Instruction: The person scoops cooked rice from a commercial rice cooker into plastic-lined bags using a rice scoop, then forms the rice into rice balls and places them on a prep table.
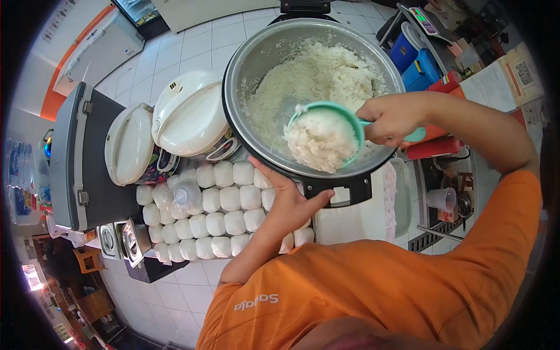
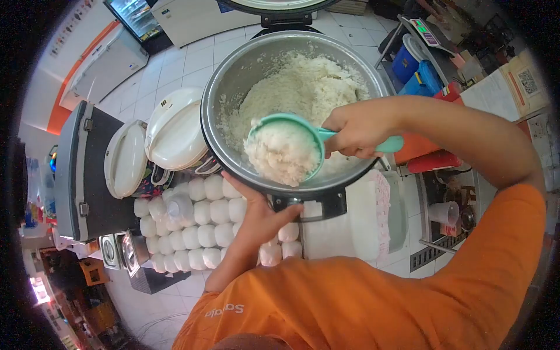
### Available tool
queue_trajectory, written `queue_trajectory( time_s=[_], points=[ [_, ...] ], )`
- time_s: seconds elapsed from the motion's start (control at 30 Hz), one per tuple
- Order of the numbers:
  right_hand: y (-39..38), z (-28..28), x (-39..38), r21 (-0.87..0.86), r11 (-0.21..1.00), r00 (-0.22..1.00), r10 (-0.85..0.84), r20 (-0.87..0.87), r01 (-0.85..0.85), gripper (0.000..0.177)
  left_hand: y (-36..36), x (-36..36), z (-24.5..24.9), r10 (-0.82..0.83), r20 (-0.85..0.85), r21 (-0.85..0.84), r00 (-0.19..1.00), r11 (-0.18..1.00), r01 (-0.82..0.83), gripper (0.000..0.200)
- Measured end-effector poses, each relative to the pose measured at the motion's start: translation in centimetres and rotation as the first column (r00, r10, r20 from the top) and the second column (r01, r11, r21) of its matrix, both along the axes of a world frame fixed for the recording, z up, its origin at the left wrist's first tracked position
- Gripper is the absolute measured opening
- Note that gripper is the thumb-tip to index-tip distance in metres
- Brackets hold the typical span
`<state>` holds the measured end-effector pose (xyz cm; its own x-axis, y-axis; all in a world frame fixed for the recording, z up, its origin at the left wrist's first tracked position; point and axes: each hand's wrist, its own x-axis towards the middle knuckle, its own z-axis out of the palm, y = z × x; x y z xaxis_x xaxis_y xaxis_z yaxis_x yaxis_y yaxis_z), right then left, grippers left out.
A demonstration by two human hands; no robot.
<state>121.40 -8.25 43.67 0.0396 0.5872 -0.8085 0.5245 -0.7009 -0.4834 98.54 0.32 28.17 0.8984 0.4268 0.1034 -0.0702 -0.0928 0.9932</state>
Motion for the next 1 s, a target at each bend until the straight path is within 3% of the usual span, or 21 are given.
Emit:
queue_trajectory(
  time_s=[0.1, 0.13, 0.2, 0.23, 0.27, 0.33, 0.4, 0.47, 0.5, 0.53, 0.57, 0.6, 0.67, 0.73, 0.77, 0.9, 1.0],
  points=[
    [-3.8, 1.8, -0.3, -0.009, 0.983, 0.959, -0.182, -0.218, 0.184, 0.019, -0.4, -0.3, -1.5, 0.094, 0.057, -0.075, 0.994, 0.993, -0.090, 0.141],
    [-5.7, 1.8, -0.7, -0.013, 0.984, 0.961, -0.178, -0.213, 0.179, 0.019, -0.4, -0.8, -1.9, 0.099, 0.061, -0.080, 0.993, 0.992, -0.094, 0.141],
    [-9.9, 1.5, -1.9, 0.005, 0.966, 0.910, -0.241, -0.338, 0.258, 0.029, -0.6, -2.3, -2.8, 0.110, 0.115, 0.055, 0.987, 0.992, -0.117, 0.148],
    [-12.2, 0.4, -2.6, 0.005, 0.966, 0.877, -0.234, -0.421, 0.260, 0.033, -1.5, -3.2, -4.5, 0.155, 0.131, 0.010, 0.979, 0.987, -0.158, 0.152],
    [-14.1, -1.2, -3.6, -0.019, 0.969, 0.874, -0.230, -0.428, 0.246, 0.033, -2.4, -4.1, -6.3, 0.125, 0.089, 0.121, 0.988, 0.983, -0.135, 0.151],
    [-18.0, -5.7, -5.4, -0.159, 0.903, 0.719, -0.416, -0.556, 0.399, 0.035, -5.7, -5.8, -10.3, 0.078, -0.009, 0.185, 0.997, 0.980, -0.075, 0.150],
    [-21.5, -11.7, -6.9, -0.332, 0.808, 0.673, -0.589, -0.447, 0.487, 0.029, -10.1, -7.9, -12.1, 0.074, -0.137, 0.210, 0.988, 0.977, -0.044, 0.141],
    [-24.8, -19.3, -8.3, -0.079, 0.831, 0.792, -0.551, -0.261, 0.551, 0.031, -14.2, -9.0, -13.4, -0.038, -0.320, 0.252, 0.947, 0.960, 0.123, 0.131],
    [-26.1, -23.0, -9.1, -0.087, 0.833, 0.792, -0.548, -0.268, 0.547, 0.031, -15.8, -9.3, -13.8, -0.054, -0.309, 0.340, 0.949, 0.926, 0.164, 0.122],
    [-26.9, -26.3, -9.9, 0.281, 0.861, 0.895, -0.445, 0.016, 0.423, 0.032, -17.2, -9.6, -14.4, -0.049, -0.315, 0.339, 0.948, 0.927, 0.161, 0.122],
    [-27.4, -27.8, -10.8, 0.566, 0.810, 0.859, -0.394, 0.327, 0.156, 0.035, -18.4, -9.8, -15.3, -0.063, -0.394, 0.400, 0.917, 0.886, 0.233, 0.117],
    [-27.3, -27.8, -12.2, 0.569, 0.809, 0.863, -0.387, 0.324, 0.149, 0.035, -19.2, -10.0, -15.9, -0.067, -0.469, 0.453, 0.881, 0.838, 0.305, 0.113],
    [-26.9, -27.4, -15.8, 0.550, 0.833, 0.690, -0.428, 0.583, 0.052, 0.040, -20.0, -10.2, -16.8, -0.029, -0.498, 0.529, 0.866, 0.782, 0.330, 0.109],
    [-28.0, -30.3, -17.8, 0.578, 0.816, 0.676, -0.423, 0.603, -0.005, 0.045, -20.3, -10.5, -17.9, 0.007, -0.535, 0.627, 0.845, 0.674, 0.391, 0.110],
    [-28.2, -31.9, -18.3, 0.596, 0.801, 0.662, -0.420, 0.620, -0.050, 0.051, -20.2, -10.6, -18.1, 0.015, -0.529, 0.634, 0.849, 0.671, 0.383, 0.110],
    [-27.6, -33.2, -17.1, 0.686, 0.723, 0.591, -0.523, 0.615, -0.074, 0.048, -20.2, -10.3, -17.8, 0.031, -0.545, 0.624, 0.838, 0.683, 0.380, 0.112],
    [-27.4, -32.2, -16.7, 0.715, 0.698, 0.633, -0.577, 0.516, 0.054, 0.047, -20.4, -10.4, -17.7, 0.047, -0.567, 0.630, 0.822, 0.668, 0.396, 0.111]
  ],
)
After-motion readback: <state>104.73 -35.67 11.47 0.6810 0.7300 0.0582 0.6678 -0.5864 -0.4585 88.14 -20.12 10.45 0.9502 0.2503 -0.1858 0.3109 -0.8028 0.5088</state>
